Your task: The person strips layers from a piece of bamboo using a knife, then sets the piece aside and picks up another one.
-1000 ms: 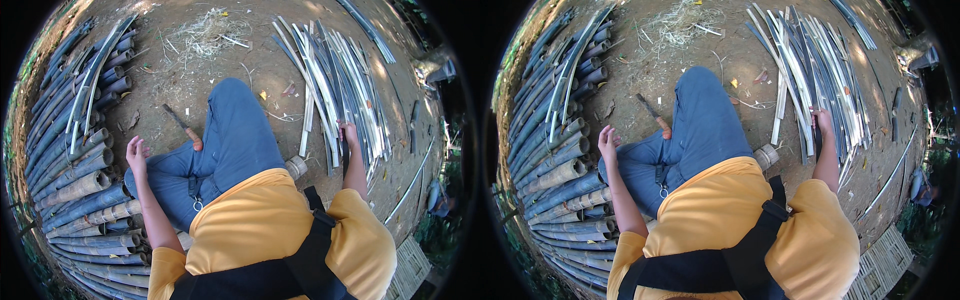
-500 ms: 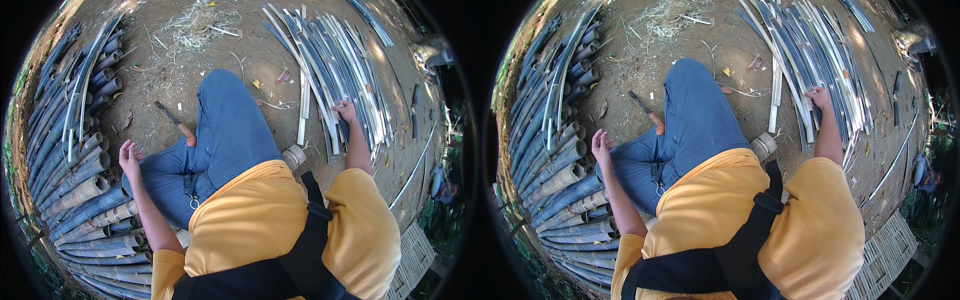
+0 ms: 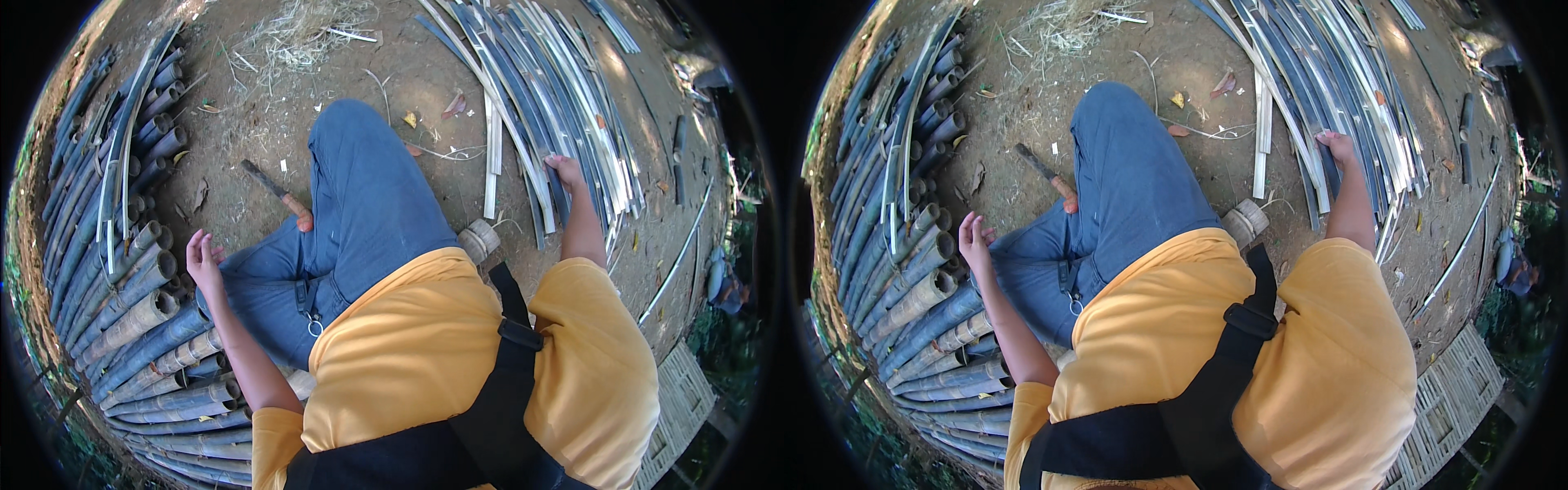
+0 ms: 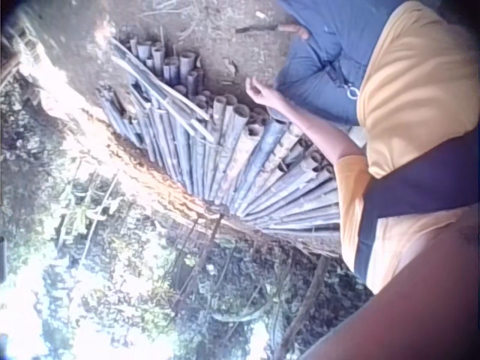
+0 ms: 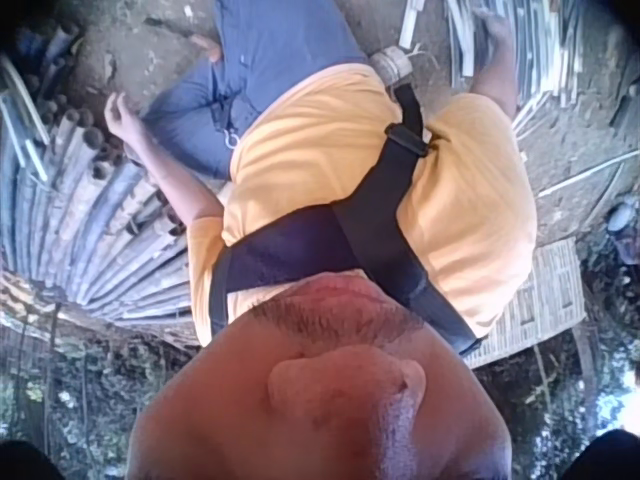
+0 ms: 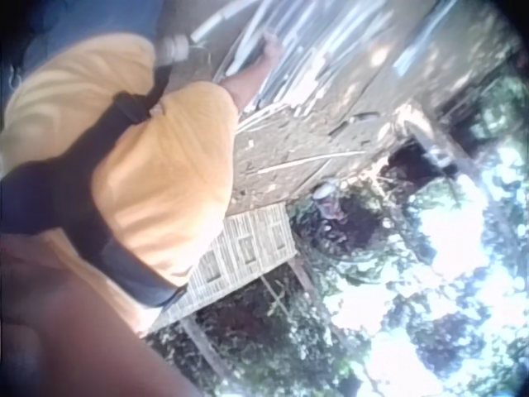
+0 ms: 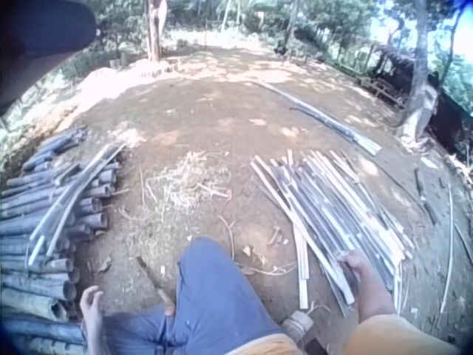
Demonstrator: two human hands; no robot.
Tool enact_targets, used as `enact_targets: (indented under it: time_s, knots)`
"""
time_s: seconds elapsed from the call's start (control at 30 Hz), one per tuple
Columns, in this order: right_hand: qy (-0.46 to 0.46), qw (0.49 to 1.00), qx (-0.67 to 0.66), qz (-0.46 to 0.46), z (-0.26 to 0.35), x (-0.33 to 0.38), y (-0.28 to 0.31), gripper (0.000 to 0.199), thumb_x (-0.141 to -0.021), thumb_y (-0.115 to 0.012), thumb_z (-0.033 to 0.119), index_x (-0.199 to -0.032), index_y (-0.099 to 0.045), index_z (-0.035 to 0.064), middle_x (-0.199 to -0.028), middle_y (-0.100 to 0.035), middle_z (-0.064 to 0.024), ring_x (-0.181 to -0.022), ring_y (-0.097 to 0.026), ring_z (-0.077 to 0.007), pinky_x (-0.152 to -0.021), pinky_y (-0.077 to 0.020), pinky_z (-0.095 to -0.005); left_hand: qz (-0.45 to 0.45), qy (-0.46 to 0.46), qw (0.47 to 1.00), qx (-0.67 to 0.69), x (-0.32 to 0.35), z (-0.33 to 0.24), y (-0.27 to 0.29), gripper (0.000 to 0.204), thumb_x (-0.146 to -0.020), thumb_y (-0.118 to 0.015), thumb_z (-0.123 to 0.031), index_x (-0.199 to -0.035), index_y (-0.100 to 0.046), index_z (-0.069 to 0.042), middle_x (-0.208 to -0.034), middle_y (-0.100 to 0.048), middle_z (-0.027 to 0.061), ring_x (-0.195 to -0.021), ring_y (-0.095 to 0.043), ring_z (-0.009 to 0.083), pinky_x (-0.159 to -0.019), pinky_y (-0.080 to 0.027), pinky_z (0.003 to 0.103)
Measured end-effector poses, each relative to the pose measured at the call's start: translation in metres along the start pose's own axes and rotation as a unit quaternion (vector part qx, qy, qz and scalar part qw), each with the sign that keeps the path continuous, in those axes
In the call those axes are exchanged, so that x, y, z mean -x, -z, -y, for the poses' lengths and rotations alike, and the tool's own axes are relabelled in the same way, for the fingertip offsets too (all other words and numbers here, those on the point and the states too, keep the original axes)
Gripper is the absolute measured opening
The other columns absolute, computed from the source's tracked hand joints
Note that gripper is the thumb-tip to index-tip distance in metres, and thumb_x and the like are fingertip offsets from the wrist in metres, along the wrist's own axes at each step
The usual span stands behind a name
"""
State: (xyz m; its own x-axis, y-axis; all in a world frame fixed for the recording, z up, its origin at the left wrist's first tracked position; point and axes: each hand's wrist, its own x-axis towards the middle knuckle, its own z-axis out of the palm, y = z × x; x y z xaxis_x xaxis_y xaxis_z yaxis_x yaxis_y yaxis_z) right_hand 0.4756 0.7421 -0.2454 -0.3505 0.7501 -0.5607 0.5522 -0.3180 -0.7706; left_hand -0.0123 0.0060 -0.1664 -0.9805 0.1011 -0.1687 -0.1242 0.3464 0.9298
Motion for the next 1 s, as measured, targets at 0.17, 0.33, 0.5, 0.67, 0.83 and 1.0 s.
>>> enact_targets:
  time_s: [0.17, 0.33, 0.5, 0.67, 0.83, 1.0]
  knots:
    - [-0.063, 0.992, 0.083, -0.066, -0.003, -0.007, 0.003, 0.027, -0.081, -0.083, 0.020, -0.095, -0.068, 0.0026, -0.064, -0.061, -0.0008, -0.054, -0.057, -0.0123, -0.050, -0.0445, -0.0304, 0.002, -0.009, 1.000, -0.006, -0.002, -0.002, -0.001, 0.030, -0.101, -0.060, -0.020, -0.127, -0.059, -0.007, -0.112, -0.068, 0.0051, -0.075, -0.066, 0.0109, -0.060, -0.050, 0.022]
    - [-0.104, 0.964, 0.223, -0.105, 0.000, -0.007, -0.012, 0.021, -0.079, -0.084, 0.021, -0.089, -0.071, 0.0081, -0.061, -0.058, 0.0011, -0.052, -0.053, -0.0136, -0.046, -0.0407, -0.0332, -0.007, -0.006, 1.000, -0.005, 0.002, -0.006, -0.001, 0.029, -0.101, -0.059, -0.020, -0.127, -0.060, -0.007, -0.111, -0.068, 0.0048, -0.075, -0.066, 0.0103, -0.060, -0.050, 0.022]
    - [0.021, 0.874, 0.440, -0.204, -0.023, -0.032, -0.009, 0.020, -0.073, -0.085, 0.025, -0.086, -0.077, 0.0123, -0.086, -0.074, -0.0082, -0.076, -0.070, -0.0228, -0.072, -0.0546, -0.0371, -0.005, -0.005, 1.000, -0.001, 0.004, -0.008, 0.001, 0.029, -0.101, -0.059, -0.019, -0.128, -0.059, -0.007, -0.112, -0.068, 0.0045, -0.076, -0.066, 0.0099, -0.060, -0.049, 0.020]
    - [0.015, 0.875, 0.426, -0.228, -0.015, -0.024, -0.028, 0.025, -0.068, -0.084, 0.028, -0.086, -0.077, 0.0127, -0.095, -0.076, -0.0109, -0.093, -0.072, -0.0278, -0.088, -0.0543, -0.0383, -0.012, -0.001, 1.000, 0.009, 0.004, -0.003, 0.003, 0.029, -0.102, -0.058, -0.019, -0.128, -0.059, -0.007, -0.111, -0.069, 0.0050, -0.076, -0.066, 0.0101, -0.059, -0.049, 0.020]
    - [0.122, 0.854, 0.419, -0.282, 0.010, -0.013, -0.056, 0.029, -0.077, -0.076, 0.036, -0.085, -0.076, 0.0079, -0.082, -0.072, -0.0166, -0.080, -0.070, -0.0340, -0.079, -0.0552, -0.0417, -0.017, -0.010, 0.999, 0.033, 0.004, -0.010, -0.005, 0.025, -0.101, -0.060, -0.023, -0.120, -0.063, -0.006, -0.096, -0.068, 0.0041, -0.065, -0.061, 0.0086, -0.055, -0.047, 0.021]
    - [0.263, 0.901, 0.275, -0.206, 0.146, 0.049, -0.205, 0.038, -0.091, -0.068, 0.040, -0.084, -0.077, 0.0042, -0.076, -0.070, -0.0191, -0.074, -0.071, -0.0257, -0.071, -0.0529, -0.0362, -0.035, -0.006, 0.999, -0.010, -0.002, -0.016, -0.021, 0.029, -0.099, -0.065, -0.031, -0.095, -0.067, -0.003, -0.063, -0.055, -0.0007, -0.044, -0.046, 0.0059, -0.042, -0.041, 0.024]
